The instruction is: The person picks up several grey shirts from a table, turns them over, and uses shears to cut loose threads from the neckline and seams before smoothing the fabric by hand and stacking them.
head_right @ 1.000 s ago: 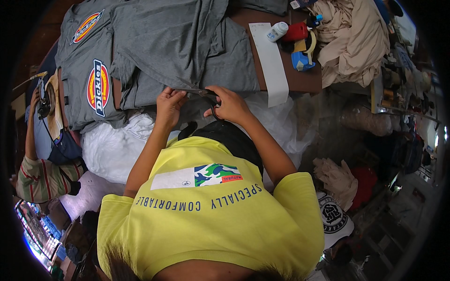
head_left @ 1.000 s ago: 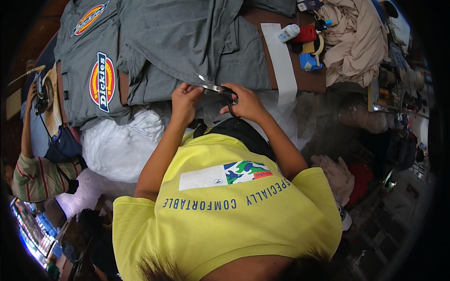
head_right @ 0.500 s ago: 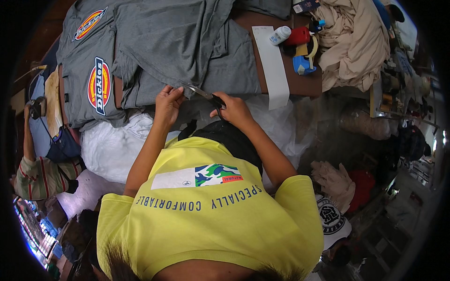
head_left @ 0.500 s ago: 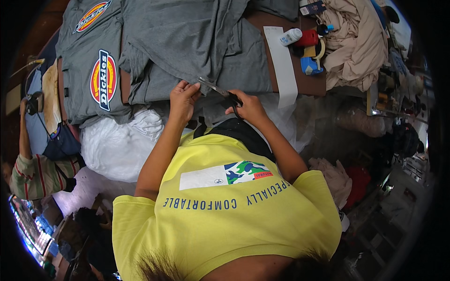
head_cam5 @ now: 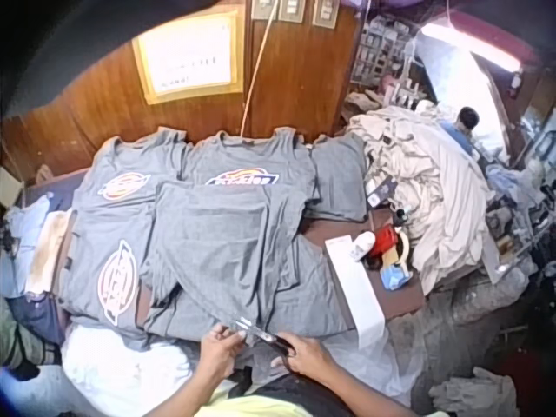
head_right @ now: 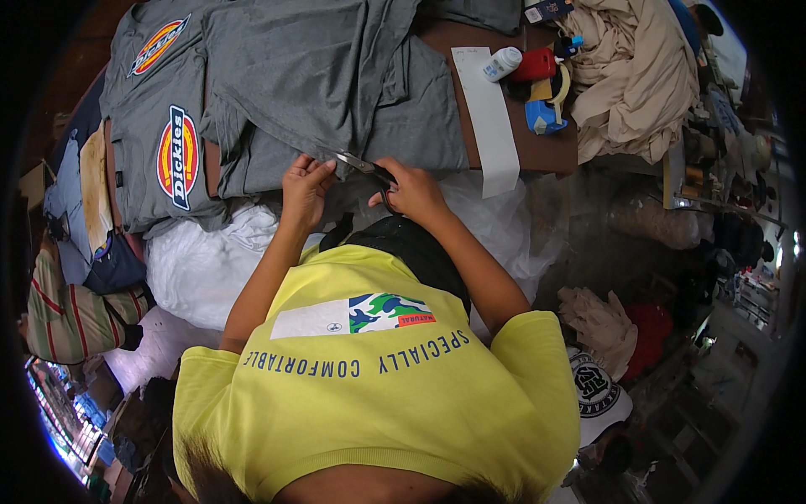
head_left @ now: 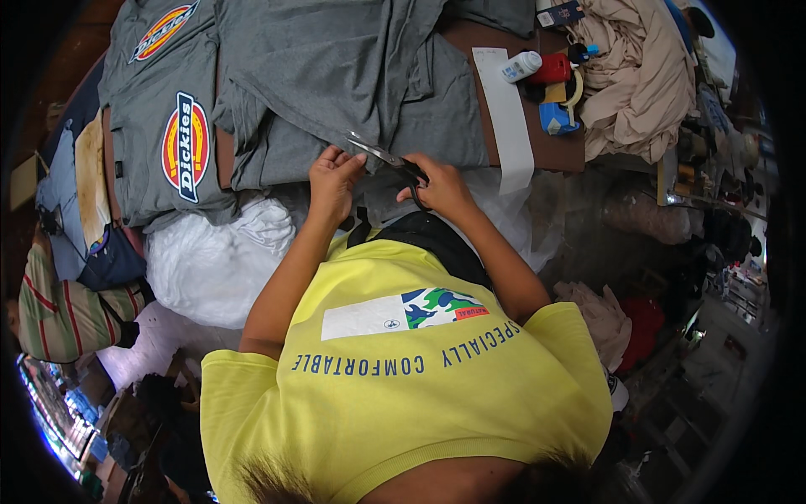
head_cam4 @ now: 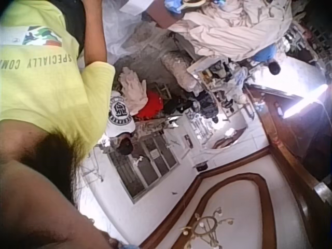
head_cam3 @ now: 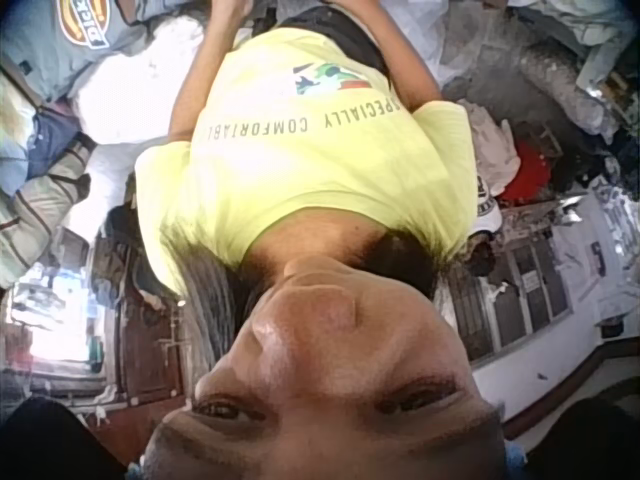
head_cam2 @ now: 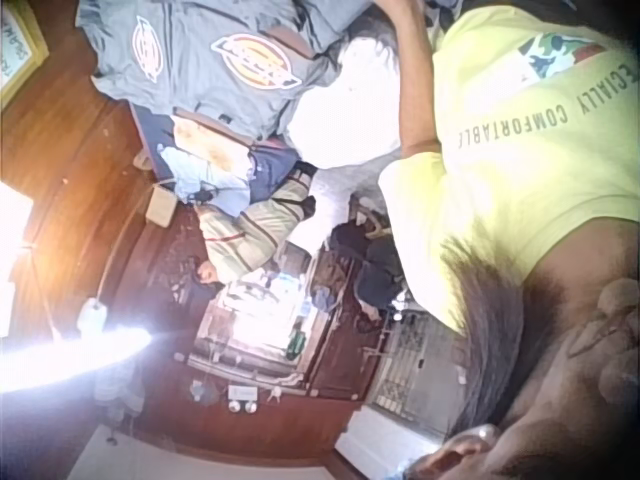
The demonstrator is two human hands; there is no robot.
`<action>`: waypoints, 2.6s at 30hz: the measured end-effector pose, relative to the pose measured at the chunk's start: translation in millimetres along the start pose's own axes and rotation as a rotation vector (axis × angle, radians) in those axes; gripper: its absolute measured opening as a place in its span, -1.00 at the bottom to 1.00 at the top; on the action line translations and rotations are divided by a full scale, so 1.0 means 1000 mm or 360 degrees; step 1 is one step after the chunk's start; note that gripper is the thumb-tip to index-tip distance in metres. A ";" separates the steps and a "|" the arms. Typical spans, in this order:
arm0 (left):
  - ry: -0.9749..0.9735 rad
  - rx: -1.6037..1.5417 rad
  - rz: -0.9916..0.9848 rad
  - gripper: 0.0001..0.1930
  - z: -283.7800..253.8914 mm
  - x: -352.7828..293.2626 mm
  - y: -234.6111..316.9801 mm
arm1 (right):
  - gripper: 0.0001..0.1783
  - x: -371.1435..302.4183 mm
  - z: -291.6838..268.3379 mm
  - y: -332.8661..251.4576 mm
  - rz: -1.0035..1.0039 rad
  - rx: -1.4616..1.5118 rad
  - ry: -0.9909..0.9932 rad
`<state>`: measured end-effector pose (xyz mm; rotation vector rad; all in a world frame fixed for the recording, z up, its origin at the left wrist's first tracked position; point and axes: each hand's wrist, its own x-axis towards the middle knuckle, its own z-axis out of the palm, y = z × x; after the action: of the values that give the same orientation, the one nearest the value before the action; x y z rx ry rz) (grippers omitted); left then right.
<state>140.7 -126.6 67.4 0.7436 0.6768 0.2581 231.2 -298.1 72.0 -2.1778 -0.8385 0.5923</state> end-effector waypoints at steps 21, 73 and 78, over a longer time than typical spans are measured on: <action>-0.0085 0.0025 0.0094 -0.85 -0.011 0.011 0.003 | -0.32 0.011 -0.001 -0.016 -0.0015 0.0053 -0.0006; -0.0005 -0.0037 -0.0017 -0.79 -0.014 0.030 0.022 | -0.28 0.038 0.006 -0.032 0.0105 -0.0044 -0.0028; -0.0045 -0.0034 -0.0032 -0.80 -0.010 0.028 0.027 | -0.37 0.035 0.013 -0.021 -0.0010 0.0002 0.0070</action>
<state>155.7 -89.4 67.8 0.7183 0.6534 0.2355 239.1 -255.7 74.6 -2.1782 -0.8210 0.5400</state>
